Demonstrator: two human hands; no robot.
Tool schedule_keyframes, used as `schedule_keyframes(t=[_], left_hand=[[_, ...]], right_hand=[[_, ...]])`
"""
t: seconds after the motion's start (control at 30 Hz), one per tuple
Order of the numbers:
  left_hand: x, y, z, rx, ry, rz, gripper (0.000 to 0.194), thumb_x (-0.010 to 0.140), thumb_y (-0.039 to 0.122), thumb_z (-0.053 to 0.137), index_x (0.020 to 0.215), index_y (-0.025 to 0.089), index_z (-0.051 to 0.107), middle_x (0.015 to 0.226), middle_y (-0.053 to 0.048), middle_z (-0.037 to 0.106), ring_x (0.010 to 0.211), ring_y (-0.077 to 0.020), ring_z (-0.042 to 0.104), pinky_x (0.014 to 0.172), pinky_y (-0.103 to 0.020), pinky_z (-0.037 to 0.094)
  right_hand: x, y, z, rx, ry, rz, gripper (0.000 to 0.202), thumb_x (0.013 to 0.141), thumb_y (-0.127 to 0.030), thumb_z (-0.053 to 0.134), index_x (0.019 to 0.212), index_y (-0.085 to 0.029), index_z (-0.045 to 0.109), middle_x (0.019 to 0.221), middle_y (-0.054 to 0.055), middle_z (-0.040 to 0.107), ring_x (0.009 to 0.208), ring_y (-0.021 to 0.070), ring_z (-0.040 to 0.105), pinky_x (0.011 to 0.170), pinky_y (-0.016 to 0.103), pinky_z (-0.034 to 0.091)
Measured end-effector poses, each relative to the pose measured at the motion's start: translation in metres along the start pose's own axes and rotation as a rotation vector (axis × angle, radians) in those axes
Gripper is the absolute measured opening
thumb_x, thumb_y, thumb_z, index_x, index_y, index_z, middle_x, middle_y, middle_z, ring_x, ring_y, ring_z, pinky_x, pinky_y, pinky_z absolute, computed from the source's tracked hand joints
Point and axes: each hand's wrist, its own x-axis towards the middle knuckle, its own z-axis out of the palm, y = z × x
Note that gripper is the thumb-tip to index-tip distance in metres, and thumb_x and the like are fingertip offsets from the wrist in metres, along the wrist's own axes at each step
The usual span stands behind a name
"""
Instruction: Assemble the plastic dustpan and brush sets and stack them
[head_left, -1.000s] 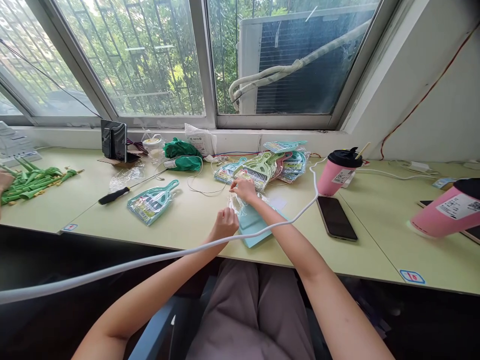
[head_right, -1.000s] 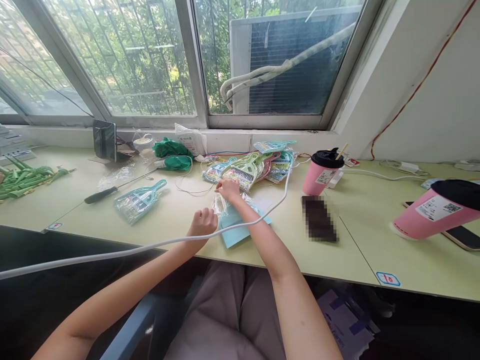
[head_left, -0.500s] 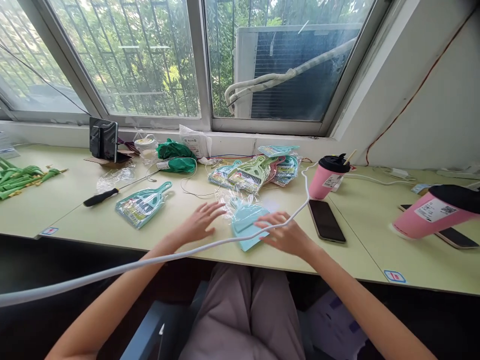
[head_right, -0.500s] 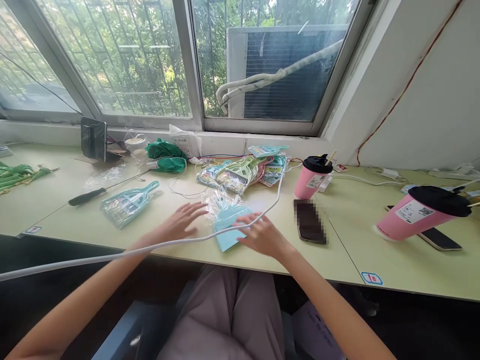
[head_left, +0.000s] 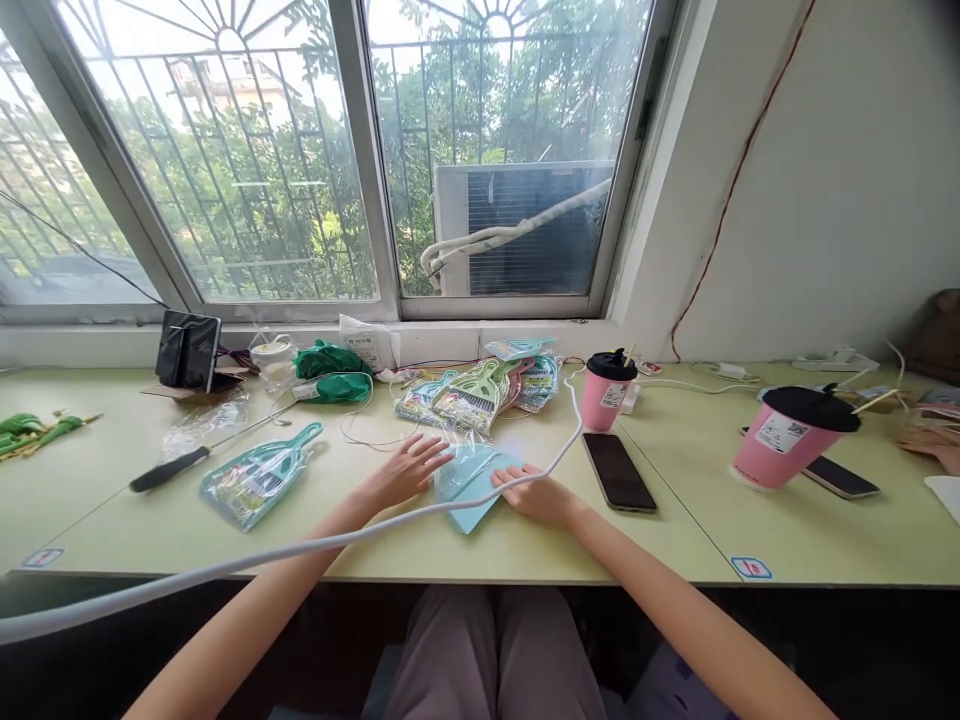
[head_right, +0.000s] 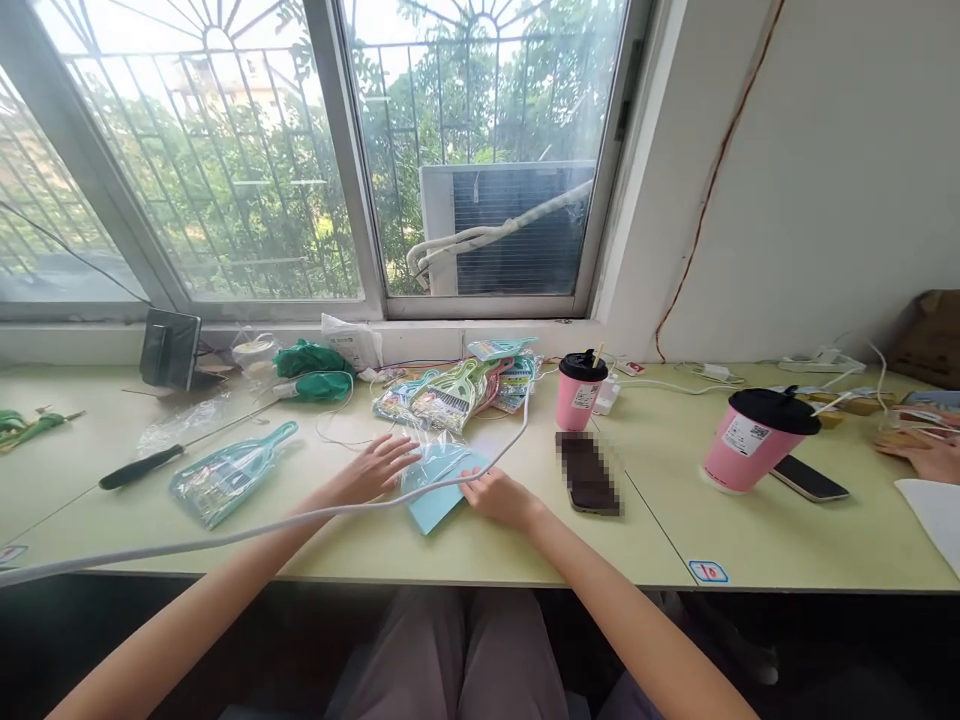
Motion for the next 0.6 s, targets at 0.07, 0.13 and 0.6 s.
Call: schedule_keyframes(t=[0.07, 0.13, 0.6], left_hand=[[-0.005, -0.003, 0.001, -0.052, 0.021, -0.013, 0.051, 0.089, 0.022, 0.055, 0.140, 0.026, 0.049, 0.147, -0.006, 0.049, 0.138, -0.0209, 0.042, 0.116, -0.041, 0.029], [-0.009, -0.005, 0.004, -0.111, 0.050, -0.023, 0.051, 0.089, 0.025, 0.055, 0.140, 0.023, 0.049, 0.147, -0.008, 0.050, 0.137, -0.0217, 0.043, 0.115, -0.041, 0.033], [0.059, -0.035, -0.085, -0.609, 0.147, -0.233, 0.031, 0.089, 0.045, 0.054, 0.095, 0.017, 0.066, 0.084, -0.003, 0.068, 0.077, -0.0178, 0.060, 0.069, -0.027, 0.044]], right_hand=[[-0.001, 0.000, 0.006, 0.019, 0.028, 0.037, 0.034, 0.089, -0.007, 0.048, 0.118, -0.010, 0.065, 0.109, 0.016, 0.072, 0.092, 0.0219, 0.071, 0.069, 0.031, 0.056], [0.000, 0.001, 0.009, 0.080, 0.073, 0.089, 0.031, 0.090, -0.009, 0.050, 0.115, -0.012, 0.067, 0.108, 0.015, 0.073, 0.092, 0.0212, 0.071, 0.071, 0.030, 0.056], [0.033, 0.010, -0.024, 1.264, 0.519, 0.939, 0.041, 0.092, -0.048, 0.043, 0.097, -0.018, 0.071, 0.087, 0.006, 0.073, 0.078, 0.0195, 0.066, 0.066, 0.029, 0.050]])
